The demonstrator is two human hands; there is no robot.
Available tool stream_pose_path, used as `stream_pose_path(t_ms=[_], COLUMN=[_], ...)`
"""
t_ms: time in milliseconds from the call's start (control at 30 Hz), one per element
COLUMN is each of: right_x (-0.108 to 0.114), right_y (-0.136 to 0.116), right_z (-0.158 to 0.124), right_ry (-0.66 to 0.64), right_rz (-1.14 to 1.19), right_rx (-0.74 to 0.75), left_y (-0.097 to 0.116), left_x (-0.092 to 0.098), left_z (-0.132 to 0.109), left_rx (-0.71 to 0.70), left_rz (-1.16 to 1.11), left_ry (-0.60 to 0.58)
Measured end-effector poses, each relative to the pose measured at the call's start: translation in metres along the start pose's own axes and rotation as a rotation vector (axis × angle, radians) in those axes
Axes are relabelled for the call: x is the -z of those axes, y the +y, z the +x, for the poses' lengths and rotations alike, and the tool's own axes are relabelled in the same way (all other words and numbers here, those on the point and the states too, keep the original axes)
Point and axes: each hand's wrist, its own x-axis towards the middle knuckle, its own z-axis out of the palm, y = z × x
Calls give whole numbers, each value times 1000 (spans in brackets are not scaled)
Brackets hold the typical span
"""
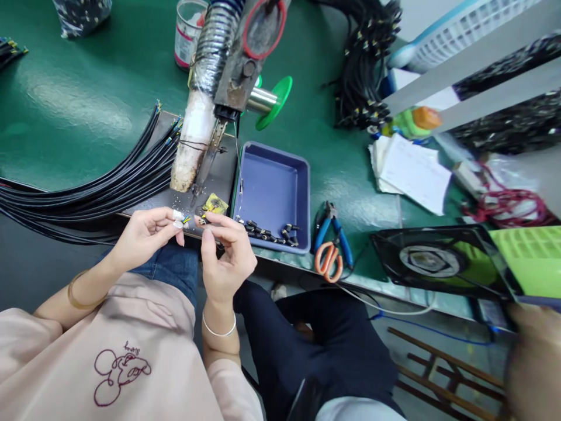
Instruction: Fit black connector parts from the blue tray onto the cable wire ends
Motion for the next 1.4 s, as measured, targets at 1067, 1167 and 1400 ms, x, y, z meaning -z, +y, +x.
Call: stream_pose_path(t_ms=[1067,1167,1400], right_x=[-1,-4,0], right_y=[5,4,7], right_z=[3,-3,-10], right_ry=[-180,-107,16], right_rz=[-5,-150,-46], right_rx=[-30,122,224], left_y=[-2,-3,-2], left_x=[2,4,6], left_z=[0,1,3], left_rx=[8,79,90], left_rz=[30,-77,-113], left_ry=[-75,-86,-91])
